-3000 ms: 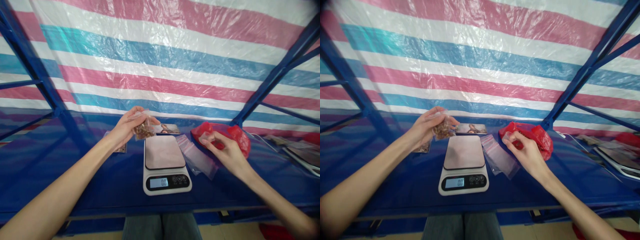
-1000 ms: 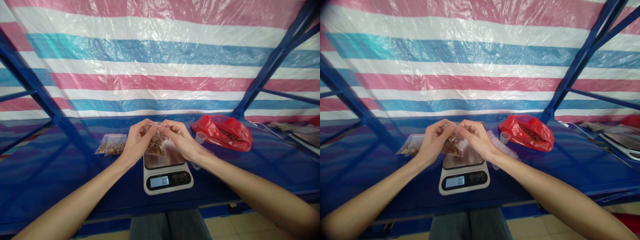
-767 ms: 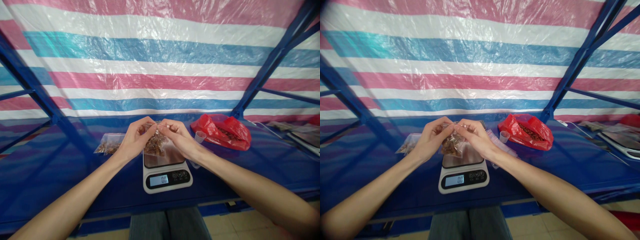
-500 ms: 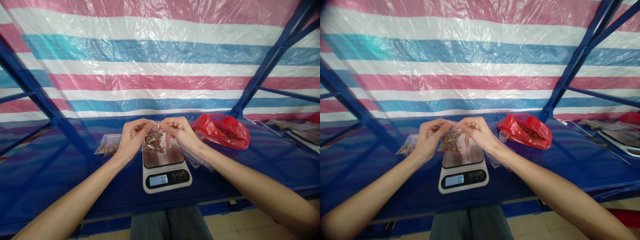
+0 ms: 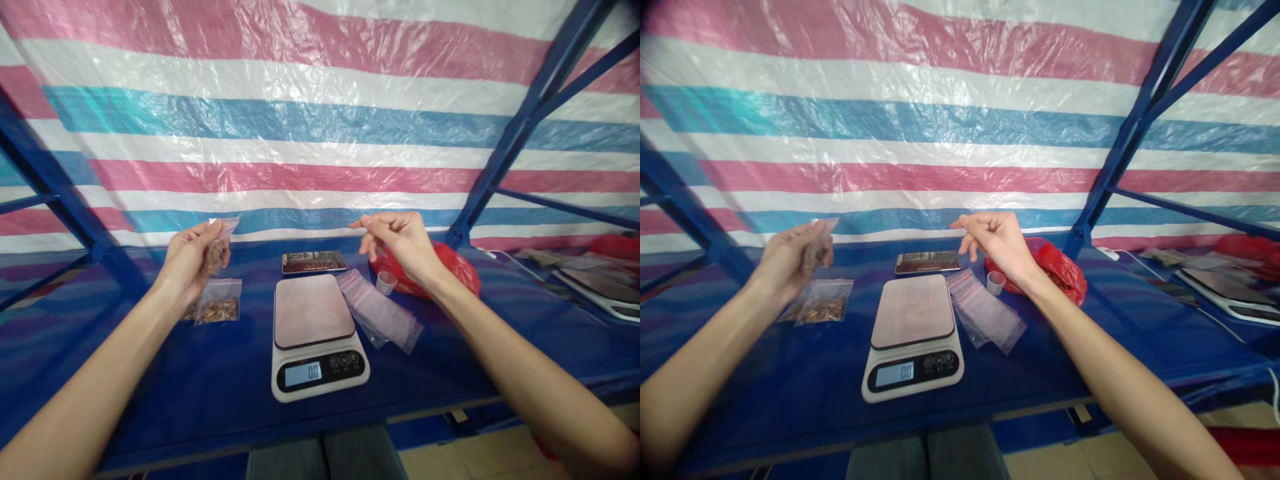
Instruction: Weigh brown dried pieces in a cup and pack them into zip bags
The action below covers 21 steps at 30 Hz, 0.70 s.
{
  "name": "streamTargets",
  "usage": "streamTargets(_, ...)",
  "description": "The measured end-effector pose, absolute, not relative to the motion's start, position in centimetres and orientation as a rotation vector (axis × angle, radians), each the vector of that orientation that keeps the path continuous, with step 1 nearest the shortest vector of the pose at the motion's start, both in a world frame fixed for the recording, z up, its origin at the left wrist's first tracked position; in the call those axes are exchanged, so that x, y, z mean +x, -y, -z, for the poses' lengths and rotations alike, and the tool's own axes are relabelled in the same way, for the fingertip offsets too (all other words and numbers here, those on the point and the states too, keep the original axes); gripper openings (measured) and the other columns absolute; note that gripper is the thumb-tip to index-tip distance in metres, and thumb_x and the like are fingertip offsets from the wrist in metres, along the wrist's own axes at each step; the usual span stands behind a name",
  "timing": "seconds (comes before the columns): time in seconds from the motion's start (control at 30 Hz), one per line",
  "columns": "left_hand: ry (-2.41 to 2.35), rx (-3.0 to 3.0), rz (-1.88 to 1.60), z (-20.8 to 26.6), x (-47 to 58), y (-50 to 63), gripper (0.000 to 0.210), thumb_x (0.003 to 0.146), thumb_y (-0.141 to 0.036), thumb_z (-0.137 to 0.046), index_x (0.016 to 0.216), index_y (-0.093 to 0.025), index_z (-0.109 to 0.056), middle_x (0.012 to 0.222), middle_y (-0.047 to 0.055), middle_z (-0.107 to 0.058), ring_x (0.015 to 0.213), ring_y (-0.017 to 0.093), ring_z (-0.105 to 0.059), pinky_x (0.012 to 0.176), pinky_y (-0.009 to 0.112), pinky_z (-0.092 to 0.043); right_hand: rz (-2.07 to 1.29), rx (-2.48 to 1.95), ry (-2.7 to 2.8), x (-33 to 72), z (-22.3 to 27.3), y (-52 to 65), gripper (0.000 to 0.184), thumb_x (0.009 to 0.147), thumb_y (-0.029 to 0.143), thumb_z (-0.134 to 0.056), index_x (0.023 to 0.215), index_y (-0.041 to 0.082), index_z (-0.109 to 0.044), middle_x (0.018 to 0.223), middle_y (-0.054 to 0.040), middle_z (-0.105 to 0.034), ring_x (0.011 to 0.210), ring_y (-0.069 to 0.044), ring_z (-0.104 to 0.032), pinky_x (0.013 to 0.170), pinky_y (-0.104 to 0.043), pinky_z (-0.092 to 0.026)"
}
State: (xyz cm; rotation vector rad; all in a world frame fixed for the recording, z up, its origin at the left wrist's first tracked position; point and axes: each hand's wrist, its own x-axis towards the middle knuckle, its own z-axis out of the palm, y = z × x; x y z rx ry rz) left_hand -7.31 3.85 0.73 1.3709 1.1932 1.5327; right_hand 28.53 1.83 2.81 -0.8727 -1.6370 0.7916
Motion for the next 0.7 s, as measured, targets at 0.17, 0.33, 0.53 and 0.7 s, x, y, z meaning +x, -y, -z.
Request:
streamTargets(0.17, -1.532, 1.702, -1.065, -0.3, -10.7, -5.9, 0.039, 0.074, -0.054, -0.083, 0.084, -0.017, -0.075, 0.051, -0.006, -0.054, 0.043, 0.010, -0.040, 0.043, 0.021, -0.029, -0.764, -0.990, 2.345, 31.5, -2.0, -2.5, 0.022, 0.096, 0.040, -0.076, 0.100, 0.020, -0.086, 0.085, -0.0046, -0.084, 0.068, -0.017, -0.075, 0.060, -0.026, -0.053)
streamTargets(0.33, -1.766, 1.977, -0.765, 2.2, -13.9, -7.8, 0.032, 0.067, -0.052, -0.077, 0.075, -0.021, -0.074, 0.067, 0.004, -0.069, 0.067, 0.025, -0.063, 0.068, 0.037, -0.052, -0.357, -1.056, 2.432, 34.3, -2.6, -2.8, 0.020, 0.098, 0.036, -0.072, 0.098, 0.023, -0.086, 0.096, -0.0050, -0.085, 0.082, -0.020, -0.078, 0.078, -0.030, -0.056)
streamTargets(0.53, -1.809, 2.571, -0.730, 3.4, -15.5, -8.5, 0.051, 0.087, -0.052, -0.052, 0.112, -0.018, -0.081, 0.119, 0.016, -0.073, 0.114, 0.038, -0.068, 0.111, 0.056, -0.050, -0.523, -1.224, 2.353, 39.0, -3.7, -3.3, 0.029, 0.091, 0.050, -0.079, 0.096, 0.022, -0.084, 0.096, -0.0060, -0.084, 0.084, -0.022, -0.076, 0.078, -0.033, -0.058)
streamTargets(0.7, -1.827, 2.669, -0.984, 2.6, -14.6, -7.3, 0.047, 0.098, -0.046, -0.042, 0.107, -0.021, -0.081, 0.111, 0.012, -0.073, 0.110, 0.035, -0.068, 0.106, 0.056, -0.054, -0.421, -1.408, 2.310, 40.8, -3.4, -2.9, 0.028, 0.096, 0.043, -0.070, 0.086, 0.018, -0.078, 0.080, -0.0071, -0.078, 0.069, -0.018, -0.069, 0.065, -0.030, -0.052)
